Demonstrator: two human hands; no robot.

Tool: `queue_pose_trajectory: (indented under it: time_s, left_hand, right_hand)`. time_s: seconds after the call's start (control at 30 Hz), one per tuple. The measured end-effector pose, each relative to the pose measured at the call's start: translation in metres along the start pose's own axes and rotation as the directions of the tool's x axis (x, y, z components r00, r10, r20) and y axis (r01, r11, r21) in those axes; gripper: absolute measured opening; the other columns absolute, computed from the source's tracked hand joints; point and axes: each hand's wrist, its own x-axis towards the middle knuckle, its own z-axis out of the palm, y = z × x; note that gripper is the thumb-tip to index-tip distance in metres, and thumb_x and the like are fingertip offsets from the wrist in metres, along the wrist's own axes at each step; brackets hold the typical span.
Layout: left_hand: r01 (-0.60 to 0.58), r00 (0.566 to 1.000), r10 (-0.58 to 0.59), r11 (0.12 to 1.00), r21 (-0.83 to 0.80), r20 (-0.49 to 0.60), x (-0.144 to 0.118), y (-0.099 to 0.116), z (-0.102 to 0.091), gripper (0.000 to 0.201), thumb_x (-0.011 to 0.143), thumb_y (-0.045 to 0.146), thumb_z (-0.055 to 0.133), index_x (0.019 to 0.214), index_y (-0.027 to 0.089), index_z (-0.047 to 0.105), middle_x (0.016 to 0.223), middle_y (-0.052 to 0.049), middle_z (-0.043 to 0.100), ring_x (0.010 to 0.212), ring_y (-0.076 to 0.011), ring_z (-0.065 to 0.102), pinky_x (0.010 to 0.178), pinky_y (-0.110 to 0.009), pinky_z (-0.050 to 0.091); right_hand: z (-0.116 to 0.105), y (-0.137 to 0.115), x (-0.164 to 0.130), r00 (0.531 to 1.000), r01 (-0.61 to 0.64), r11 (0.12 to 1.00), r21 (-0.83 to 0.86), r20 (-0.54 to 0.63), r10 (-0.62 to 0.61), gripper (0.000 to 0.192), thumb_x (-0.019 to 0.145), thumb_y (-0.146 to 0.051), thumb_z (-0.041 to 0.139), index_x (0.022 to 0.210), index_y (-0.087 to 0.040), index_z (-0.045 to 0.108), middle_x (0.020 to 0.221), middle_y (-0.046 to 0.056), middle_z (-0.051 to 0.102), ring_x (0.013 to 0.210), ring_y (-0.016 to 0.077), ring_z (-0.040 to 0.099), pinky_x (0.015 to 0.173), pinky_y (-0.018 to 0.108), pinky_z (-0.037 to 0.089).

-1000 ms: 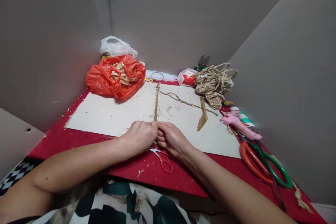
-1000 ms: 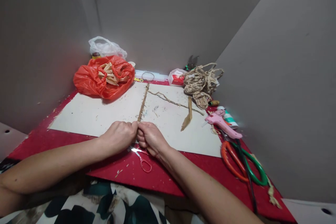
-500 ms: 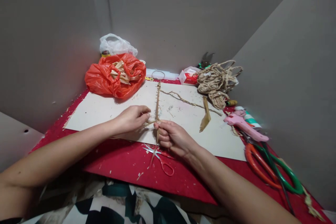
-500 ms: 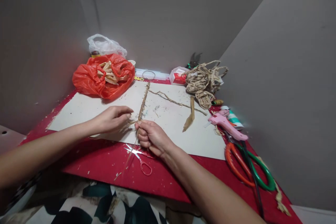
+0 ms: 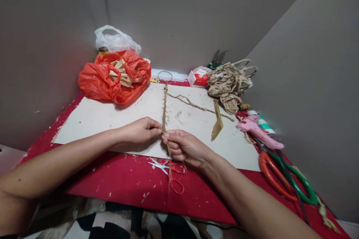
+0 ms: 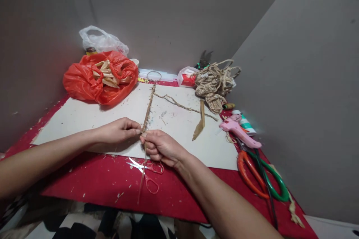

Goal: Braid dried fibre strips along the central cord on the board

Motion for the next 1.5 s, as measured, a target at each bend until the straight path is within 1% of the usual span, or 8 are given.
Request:
queue_pose_trajectory:
  time_s: [0.23, 0.37, 0.47, 0.53, 0.67, 0.97, 1.3, 1.5]
  left_hand:
    - [0.059, 0.996, -0.08, 0.912, 0.406, 0.037, -0.015, 0.013, -0.027, 0.026, 0.082, 0.027, 0.044, 0.079, 0.013, 0.065, 0.065, -0.001, 0.059, 0.057, -0.0105, 0.046, 0.059, -0.023, 0.035]
    - [0.192, 0.967, -0.055, 0.8, 0.569, -0.248, -0.025, 0.023, -0.042, 0.026, 0.075, 0.022, 0.049, 0.092, 0.013, 0.067, 0.086, -0.009, 0.067, 0.076, -0.0171, 0.057, 0.073, -0.028, 0.039]
    - [0.163, 0.918, -0.025, 0.934, 0.319, -0.396, -0.02, 0.025, -0.028, 0.035, 0.078, 0.022, 0.048, 0.109, 0.013, 0.061, 0.104, -0.011, 0.065, 0.09, -0.0178, 0.058, 0.079, -0.028, 0.04]
    - [0.126, 0.954, -0.113, 0.992, 0.029, -0.276, -0.011, 0.022, -0.012, 0.032, 0.08, 0.026, 0.047, 0.105, 0.012, 0.061, 0.093, -0.009, 0.067, 0.078, -0.0152, 0.059, 0.071, -0.026, 0.042]
    - [0.184, 0.974, -0.215, 0.937, -0.296, -0.074, 0.004, 0.012, 0.015, 0.026, 0.082, 0.031, 0.047, 0.075, 0.011, 0.062, 0.06, -0.003, 0.059, 0.048, -0.0086, 0.045, 0.052, -0.023, 0.036]
    - [0.143, 0.945, -0.239, 0.915, -0.378, -0.221, 0.007, 0.0, 0.02, 0.02, 0.075, 0.031, 0.059, 0.067, 0.013, 0.056, 0.06, -0.004, 0.061, 0.058, -0.0108, 0.051, 0.054, -0.023, 0.035]
    - [0.046, 0.972, -0.161, 0.844, -0.535, -0.171, 0.009, -0.006, 0.025, 0.018, 0.076, 0.029, 0.058, 0.068, 0.015, 0.049, 0.058, -0.004, 0.063, 0.058, -0.0105, 0.055, 0.066, -0.025, 0.042]
    - [0.003, 0.953, -0.17, 0.833, -0.554, -0.25, 0.011, -0.007, 0.031, 0.019, 0.075, 0.028, 0.059, 0.065, 0.013, 0.052, 0.057, -0.003, 0.062, 0.056, -0.0096, 0.053, 0.063, -0.024, 0.041]
  right_hand:
    - [-0.003, -0.002, -0.001, 1.0, -0.014, 0.999, 0.038, 0.02, 0.014, 0.019, 0.078, -0.026, 0.062, 0.068, -0.014, 0.05, 0.046, -0.011, 0.026, 0.038, 0.0011, 0.013, 0.033, 0.013, 0.008]
    - [-0.002, -0.004, -0.003, 0.999, -0.021, 0.999, 0.047, 0.036, 0.019, 0.019, 0.079, -0.026, 0.061, 0.068, -0.014, 0.05, 0.048, -0.011, 0.024, 0.039, 0.0011, 0.012, 0.033, 0.013, 0.009]
    - [-0.003, -0.004, -0.002, 0.998, -0.023, 0.998, 0.054, 0.054, 0.02, 0.02, 0.078, -0.026, 0.062, 0.069, -0.014, 0.049, 0.048, -0.011, 0.022, 0.039, 0.0011, 0.011, 0.033, 0.013, 0.009]
    - [-0.004, -0.003, -0.002, 0.998, -0.027, 0.998, 0.056, 0.06, 0.024, 0.02, 0.078, -0.026, 0.062, 0.069, -0.015, 0.048, 0.048, -0.011, 0.022, 0.039, 0.0012, 0.011, 0.033, 0.013, 0.009]
    - [-0.007, -0.002, 0.0, 0.997, -0.022, 0.999, 0.046, 0.071, 0.018, 0.019, 0.079, -0.026, 0.061, 0.069, -0.015, 0.049, 0.047, -0.011, 0.024, 0.039, 0.0014, 0.011, 0.033, 0.013, 0.009]
    - [-0.01, -0.005, 0.0, 0.997, -0.065, 0.991, -0.114, 0.025, 0.069, 0.016, 0.079, -0.027, 0.058, 0.07, -0.015, 0.051, 0.044, -0.012, 0.027, 0.036, 0.0017, 0.012, 0.031, 0.013, 0.009]
    - [-0.009, 0.003, 0.003, 0.997, 0.048, 0.942, -0.333, -0.046, -0.067, 0.027, 0.083, -0.039, 0.052, 0.074, -0.014, 0.056, 0.041, -0.012, 0.028, 0.031, 0.0033, 0.014, 0.029, 0.017, 0.01]
    - [-0.004, -0.008, -0.005, 0.986, 0.067, 0.81, -0.583, -0.087, -0.145, 0.03, 0.084, -0.037, 0.048, 0.076, -0.012, 0.063, 0.043, -0.009, 0.028, 0.037, 0.0055, 0.019, 0.036, 0.02, 0.014]
